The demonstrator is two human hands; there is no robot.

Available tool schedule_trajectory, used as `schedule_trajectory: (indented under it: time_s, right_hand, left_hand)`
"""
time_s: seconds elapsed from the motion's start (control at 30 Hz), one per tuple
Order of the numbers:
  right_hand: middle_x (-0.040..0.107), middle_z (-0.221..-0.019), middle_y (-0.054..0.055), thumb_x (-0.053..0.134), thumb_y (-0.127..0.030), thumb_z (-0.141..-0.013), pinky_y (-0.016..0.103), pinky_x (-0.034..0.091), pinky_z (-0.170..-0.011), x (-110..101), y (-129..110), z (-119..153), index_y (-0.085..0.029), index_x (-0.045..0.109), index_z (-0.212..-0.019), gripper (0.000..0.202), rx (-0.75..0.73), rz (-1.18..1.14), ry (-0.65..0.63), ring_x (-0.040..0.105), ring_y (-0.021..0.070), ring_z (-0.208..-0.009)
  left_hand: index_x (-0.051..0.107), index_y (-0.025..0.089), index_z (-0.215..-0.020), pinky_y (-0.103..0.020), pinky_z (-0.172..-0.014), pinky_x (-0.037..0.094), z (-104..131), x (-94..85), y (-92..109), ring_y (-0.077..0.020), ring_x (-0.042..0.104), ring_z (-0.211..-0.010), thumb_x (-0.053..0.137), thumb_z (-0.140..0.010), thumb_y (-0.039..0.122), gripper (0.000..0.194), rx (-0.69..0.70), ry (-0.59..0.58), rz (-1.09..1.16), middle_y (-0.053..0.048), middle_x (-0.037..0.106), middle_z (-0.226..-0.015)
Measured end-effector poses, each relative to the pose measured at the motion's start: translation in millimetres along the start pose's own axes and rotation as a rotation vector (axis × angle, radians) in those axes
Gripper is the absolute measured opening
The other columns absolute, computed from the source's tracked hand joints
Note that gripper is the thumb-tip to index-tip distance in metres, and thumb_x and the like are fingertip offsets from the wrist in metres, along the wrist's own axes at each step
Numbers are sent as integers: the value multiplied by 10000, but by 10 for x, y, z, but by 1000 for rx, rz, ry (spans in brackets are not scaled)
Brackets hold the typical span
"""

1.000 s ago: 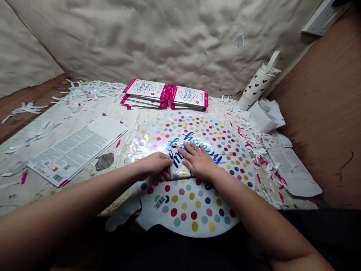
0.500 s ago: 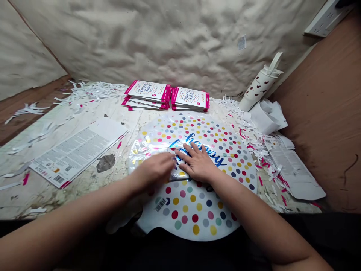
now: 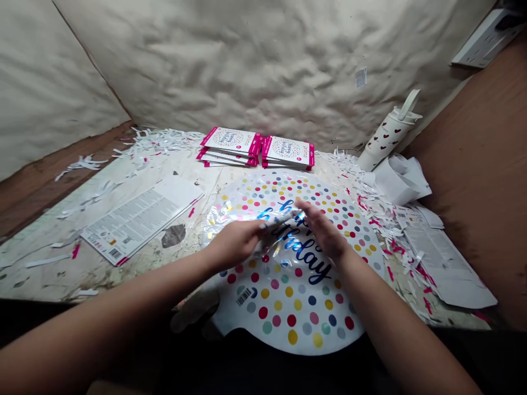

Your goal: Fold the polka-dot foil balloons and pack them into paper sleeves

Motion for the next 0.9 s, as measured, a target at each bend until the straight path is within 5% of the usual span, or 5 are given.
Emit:
schedule_trajectory:
  time_s: [0.17, 0.3, 0.53, 0.7, 0.9]
  right_hand:
    - [517, -1306, 101, 717, -446, -654, 465, 428, -940, 317, -86, 275, -277, 369, -1339, 787, 196, -661, -51, 529, 276, -1146]
    - [692, -1001, 88, 797, -283, -578, 379, 526, -799, 635, -97, 338, -171, 632, -1027, 490, 415, -714, -10, 660, 249, -891]
    - [720, -823, 50, 799, -271, -572, 296, 552, -705, 635, -18, 335, -160, 697, -842, 309, 524, -681, -25, 679, 208, -765]
    - [724, -807, 43, 790, -247, -613, 229, 557, -628, 328, 96, 443, -160, 692, -866, 285, 556, -625, 51, 680, 173, -722]
    - [710, -711, 19, 795, -239, -612, 220, 564, -551, 54, 293, 567, -161, 687, -820, 246, 582, -627, 156, 669, 149, -614]
  left_hand:
    - [577, 130, -995, -338, -731, 527, 246, 34, -126, -184, 659, -742, 501, -860, 368, 284, -321, -8, 1194, -93, 685, -870]
    - [615, 136, -888, -264, -628, 514, 307, 107, -252, -160, 640, -684, 668, -739, 395, 304, -492, 97, 1311, -55, 674, -779]
    - [623, 136, -806, -292, -538, 482, 390, 16, -581, -176, 608, -575, 510, -757, 608, 488, -574, 228, 1010, -53, 639, -646]
    - [381, 110, -1348, -520, -1014, 264, 836, -732, -1323, -399, 249, -1307, 519, -680, 682, 890, -626, 371, -163, -204, 322, -1421]
    - [352, 29, -1352, -437, -975, 328, 1362, -972, -2145, -381, 386, -1236, 286, -864, 523, 698, -874, -54, -489, -228, 347, -1398]
Point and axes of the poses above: each hand's wrist, its own z-axis away from the middle knuckle, its own x-axis out of the palm, y = z × x, the point moved 7 cm from there along -z, towards the middle knuckle
